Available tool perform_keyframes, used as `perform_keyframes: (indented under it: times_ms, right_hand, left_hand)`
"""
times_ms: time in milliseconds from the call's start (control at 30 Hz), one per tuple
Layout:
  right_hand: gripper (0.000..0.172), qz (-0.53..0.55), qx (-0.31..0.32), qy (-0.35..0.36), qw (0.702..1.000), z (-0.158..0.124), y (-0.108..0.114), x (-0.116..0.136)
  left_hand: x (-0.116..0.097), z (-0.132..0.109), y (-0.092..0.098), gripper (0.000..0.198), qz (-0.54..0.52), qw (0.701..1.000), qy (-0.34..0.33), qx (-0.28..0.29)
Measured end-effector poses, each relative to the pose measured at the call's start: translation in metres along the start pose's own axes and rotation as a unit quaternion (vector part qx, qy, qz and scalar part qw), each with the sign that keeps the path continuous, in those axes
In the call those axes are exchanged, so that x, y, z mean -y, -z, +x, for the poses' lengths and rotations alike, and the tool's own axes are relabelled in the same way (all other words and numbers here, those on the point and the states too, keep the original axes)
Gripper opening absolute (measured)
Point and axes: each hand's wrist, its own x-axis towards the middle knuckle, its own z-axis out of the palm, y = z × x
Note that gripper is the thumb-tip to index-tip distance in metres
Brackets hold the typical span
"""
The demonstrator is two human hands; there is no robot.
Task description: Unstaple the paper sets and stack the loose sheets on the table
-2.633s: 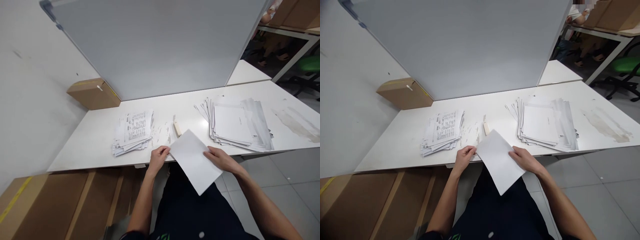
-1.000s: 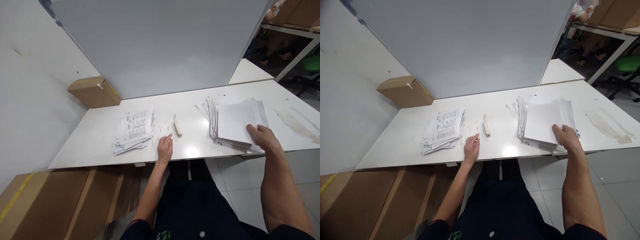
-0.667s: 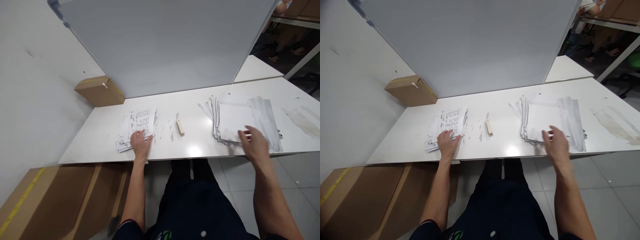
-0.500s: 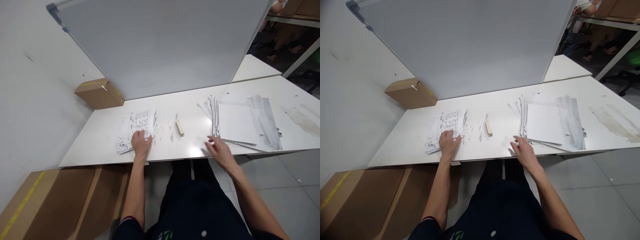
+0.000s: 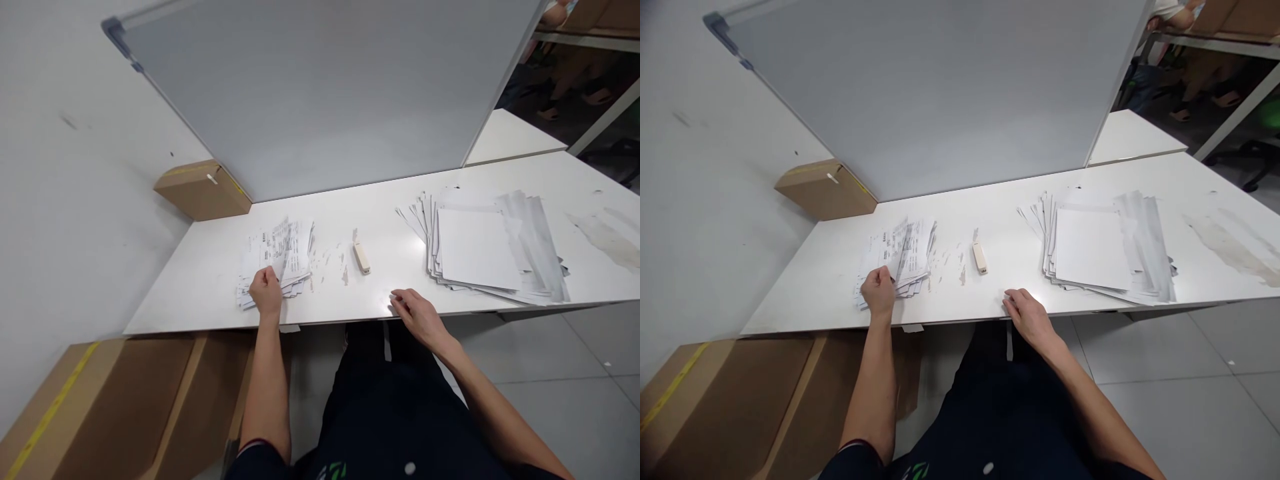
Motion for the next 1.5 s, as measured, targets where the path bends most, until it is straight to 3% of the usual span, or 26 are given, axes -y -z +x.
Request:
perform_keyframes:
  times_ms: [133, 200, 267, 333, 400, 433, 500, 567, 633, 700, 767, 833, 900, 967, 1133, 1233, 1367, 1500]
  right_hand:
    - [0.029, 0.052, 0.003, 0.000, 0.999, 0.002, -0.002, 0.009]
    - [0.031, 0.127, 0.025, -0.013, 0.992, 0.004, -0.006, 0.019]
    - [0.036, 0.251, 0.072, -0.042, 0.964, 0.008, -0.011, 0.031]
    - [0.042, 0.390, 0.127, -0.074, 0.909, 0.014, -0.017, 0.042]
    - [0.046, 0.472, 0.155, -0.090, 0.863, 0.020, -0.022, 0.048]
    - [0.044, 0.477, 0.151, -0.092, 0.861, 0.023, -0.025, 0.048]
    - [0.037, 0.434, 0.113, -0.092, 0.889, 0.027, -0.030, 0.043]
    - [0.031, 0.384, 0.070, -0.106, 0.915, 0.027, -0.032, 0.033]
    - [0.032, 0.398, 0.060, -0.133, 0.906, 0.025, -0.032, 0.022]
    - [0.037, 0.464, 0.066, -0.147, 0.871, 0.021, -0.030, 0.014]
    - [0.039, 0.526, 0.074, -0.151, 0.834, 0.017, -0.027, 0.009]
    - [0.039, 0.562, 0.087, -0.153, 0.808, 0.014, -0.024, 0.007]
    - [0.039, 0.583, 0.112, -0.155, 0.790, 0.012, -0.023, 0.008]
    - [0.039, 0.596, 0.131, -0.154, 0.777, 0.010, -0.024, 0.010]
    - [0.041, 0.604, 0.139, -0.146, 0.771, 0.008, -0.022, 0.012]
    - [0.041, 0.596, 0.136, -0.143, 0.778, 0.008, -0.019, 0.012]
    - [0.043, 0.588, 0.133, -0.144, 0.784, 0.009, -0.018, 0.011]
    - [0.043, 0.584, 0.134, -0.138, 0.789, 0.009, -0.021, 0.011]
  left_hand:
    - [-0.008, -0.009, 0.014, 0.027, -0.073, 0.997, 0.002, -0.039]
    - [-0.015, -0.024, 0.022, 0.024, -0.068, 0.994, -0.057, -0.061]
    - [-0.025, -0.047, 0.027, 0.018, -0.047, 0.984, -0.165, -0.043]
    - [-0.037, -0.076, 0.027, 0.012, -0.045, 0.949, -0.309, 0.043]
    - [-0.049, -0.107, 0.021, 0.012, -0.048, 0.882, -0.437, 0.169]
    - [-0.053, -0.122, 0.016, 0.013, -0.041, 0.851, -0.471, 0.228]
    - [-0.055, -0.144, 0.008, 0.012, -0.043, 0.818, -0.497, 0.288]
    - [-0.050, -0.156, 0.002, 0.010, -0.067, 0.826, -0.472, 0.302]
    - [-0.039, -0.156, 0.001, 0.010, -0.105, 0.879, -0.382, 0.265]
    - [-0.029, -0.147, 0.002, 0.010, -0.150, 0.945, -0.219, 0.191]
    - [-0.023, -0.136, 0.004, 0.016, -0.222, 0.963, -0.032, 0.148]
    - [-0.026, -0.125, 0.005, 0.026, -0.319, 0.921, 0.109, 0.197]
    - [-0.035, -0.119, 0.005, 0.033, -0.402, 0.850, 0.185, 0.285]
    - [-0.047, -0.117, 0.004, 0.033, -0.447, 0.797, 0.218, 0.343]
    - [-0.066, -0.119, -0.002, 0.037, -0.502, 0.736, 0.267, 0.367]
    - [-0.067, -0.120, -0.004, 0.041, -0.515, 0.723, 0.278, 0.366]
    - [-0.066, -0.121, -0.005, 0.028, -0.497, 0.749, 0.254, 0.357]
    - [-0.065, -0.118, -0.006, 0.037, -0.521, 0.731, 0.274, 0.344]
